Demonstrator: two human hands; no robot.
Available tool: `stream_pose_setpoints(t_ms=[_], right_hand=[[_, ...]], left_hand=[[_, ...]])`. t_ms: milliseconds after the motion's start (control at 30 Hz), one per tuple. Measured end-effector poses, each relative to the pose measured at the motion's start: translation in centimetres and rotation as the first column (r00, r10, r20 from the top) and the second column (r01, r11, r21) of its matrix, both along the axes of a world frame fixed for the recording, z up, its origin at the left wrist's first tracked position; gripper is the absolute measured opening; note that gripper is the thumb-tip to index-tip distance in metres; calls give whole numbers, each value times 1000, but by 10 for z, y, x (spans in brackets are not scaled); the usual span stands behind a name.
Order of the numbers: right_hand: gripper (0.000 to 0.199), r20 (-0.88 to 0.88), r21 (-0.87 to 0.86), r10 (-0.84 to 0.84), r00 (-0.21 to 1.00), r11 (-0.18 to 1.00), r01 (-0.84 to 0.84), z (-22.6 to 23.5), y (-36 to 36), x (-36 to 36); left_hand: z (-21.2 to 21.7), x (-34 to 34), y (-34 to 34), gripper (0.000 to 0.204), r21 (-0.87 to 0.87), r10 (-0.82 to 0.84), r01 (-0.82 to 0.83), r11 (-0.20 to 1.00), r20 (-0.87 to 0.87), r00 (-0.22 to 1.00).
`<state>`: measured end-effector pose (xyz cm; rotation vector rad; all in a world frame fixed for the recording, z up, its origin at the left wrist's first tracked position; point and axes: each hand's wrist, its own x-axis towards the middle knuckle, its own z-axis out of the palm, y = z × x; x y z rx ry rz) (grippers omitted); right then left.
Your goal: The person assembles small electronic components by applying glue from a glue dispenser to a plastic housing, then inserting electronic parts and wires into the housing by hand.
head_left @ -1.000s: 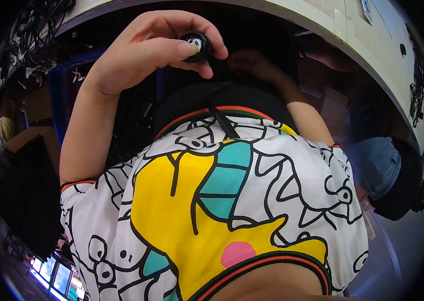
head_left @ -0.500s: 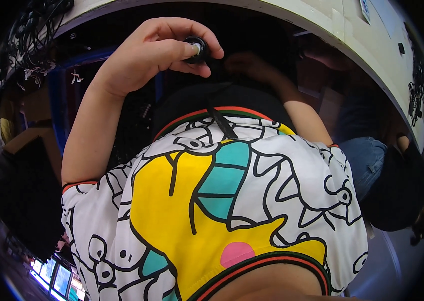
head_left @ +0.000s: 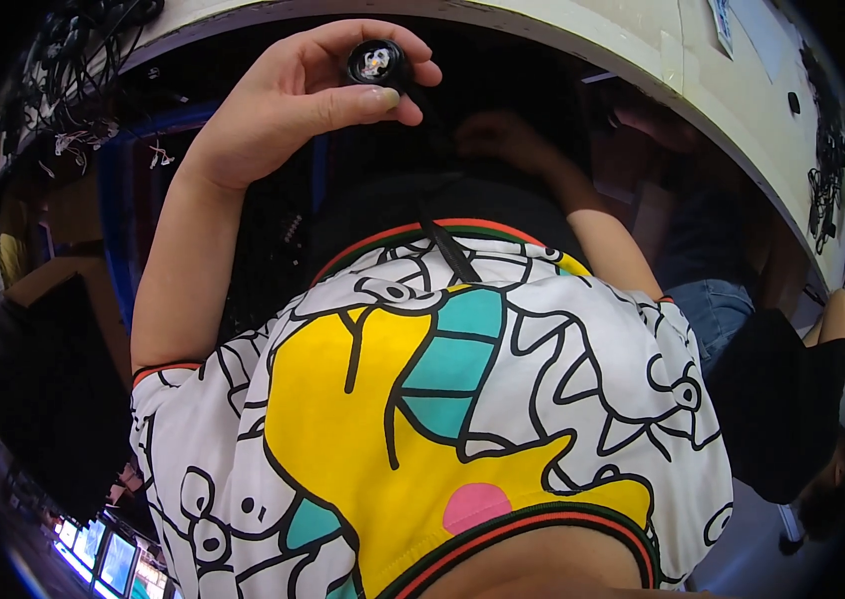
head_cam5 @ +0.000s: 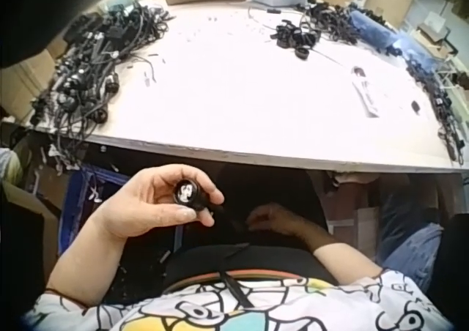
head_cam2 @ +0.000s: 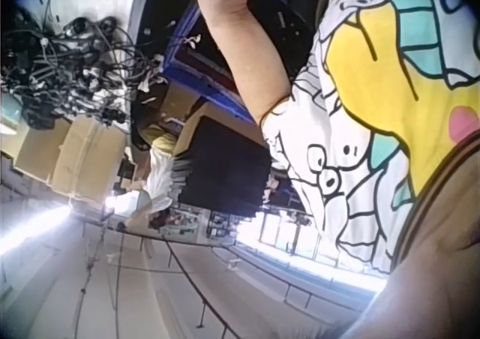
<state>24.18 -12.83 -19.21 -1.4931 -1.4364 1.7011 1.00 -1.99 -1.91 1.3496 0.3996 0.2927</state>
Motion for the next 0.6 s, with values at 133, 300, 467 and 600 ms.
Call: stream_pose_setpoints(t_ms=[133, 300, 467, 600], right_hand=[[20, 5, -24, 1, 1000, 1000, -1, -6, 0, 2], [20, 52, -11, 7, 999, 1000, -6, -7, 1, 2], [19, 77, -23, -8, 997, 1000, 10, 0, 0, 1], [20, 79, -26, 15, 997, 1000, -13, 1, 0, 2]], left_hand=[[3, 0, -1, 33, -48, -18, 19, 999, 23, 1000], [2, -3, 2, 32, -138, -27, 28, 990, 7, 1000], [1, -3, 1, 31, -154, -46, 49, 987, 22, 999], [1, -3, 2, 30, -184, -50, 53, 981, 18, 999]])
